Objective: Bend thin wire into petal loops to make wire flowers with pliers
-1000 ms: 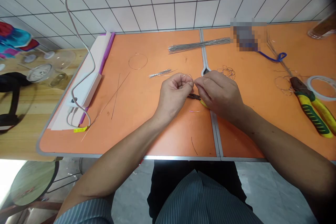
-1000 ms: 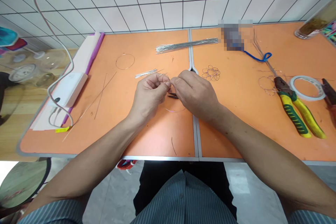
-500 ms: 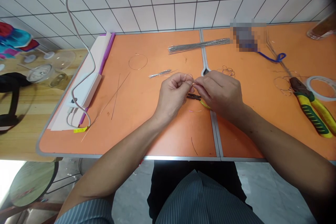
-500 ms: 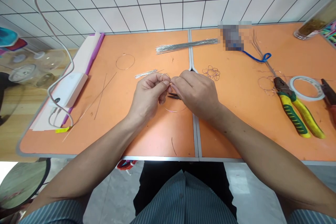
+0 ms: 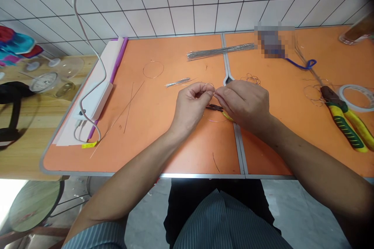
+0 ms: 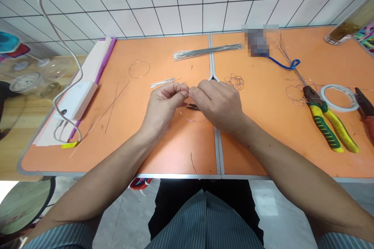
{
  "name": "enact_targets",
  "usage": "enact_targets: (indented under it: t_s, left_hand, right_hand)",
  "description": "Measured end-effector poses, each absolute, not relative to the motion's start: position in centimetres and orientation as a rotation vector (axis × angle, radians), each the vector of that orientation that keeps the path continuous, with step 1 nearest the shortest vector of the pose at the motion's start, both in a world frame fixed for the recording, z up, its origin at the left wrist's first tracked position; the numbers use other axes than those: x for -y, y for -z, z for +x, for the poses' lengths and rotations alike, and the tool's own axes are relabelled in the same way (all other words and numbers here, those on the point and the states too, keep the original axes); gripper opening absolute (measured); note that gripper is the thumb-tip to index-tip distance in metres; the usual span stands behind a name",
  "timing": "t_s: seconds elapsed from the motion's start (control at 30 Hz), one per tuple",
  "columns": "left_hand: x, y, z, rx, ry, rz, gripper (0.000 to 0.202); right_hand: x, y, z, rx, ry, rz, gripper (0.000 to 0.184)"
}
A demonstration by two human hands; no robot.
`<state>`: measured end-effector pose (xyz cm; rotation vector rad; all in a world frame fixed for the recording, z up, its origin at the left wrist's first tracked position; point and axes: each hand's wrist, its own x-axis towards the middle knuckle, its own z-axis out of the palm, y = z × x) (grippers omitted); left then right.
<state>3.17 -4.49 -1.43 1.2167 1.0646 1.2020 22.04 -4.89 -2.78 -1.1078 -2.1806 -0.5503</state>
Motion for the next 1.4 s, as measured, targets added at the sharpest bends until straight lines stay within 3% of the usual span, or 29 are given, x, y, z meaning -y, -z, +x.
enact_targets:
  t_s: [0.73, 0.9, 1.2, 1.4]
  left_hand:
    - [4.6, 2.1, 3.2, -0.984, -1.319, 1.356, 0.014]
    - [4.6, 2.3, 3.1, -0.994, -1.338, 1.436, 0.016]
    - [4.5, 1.9, 3.1, -1.025, -1.345, 1.549, 0.015]
    - [4.1, 1.4, 3.0, -1.057, -1.21, 1.265, 0.007]
  right_hand:
    - [4.9, 2.7, 21.8, 2.069, 0.421, -1.115, 0.023]
    - [5.1, 2.2, 21.4, 1.967, 0.036, -1.149, 0.012]
    - [5.2, 0.0, 21.3, 1.643, -0.967, -1.287, 0.016]
    - [4.7, -0.1, 22.1, 1.604, -1.174, -1.242, 0.027]
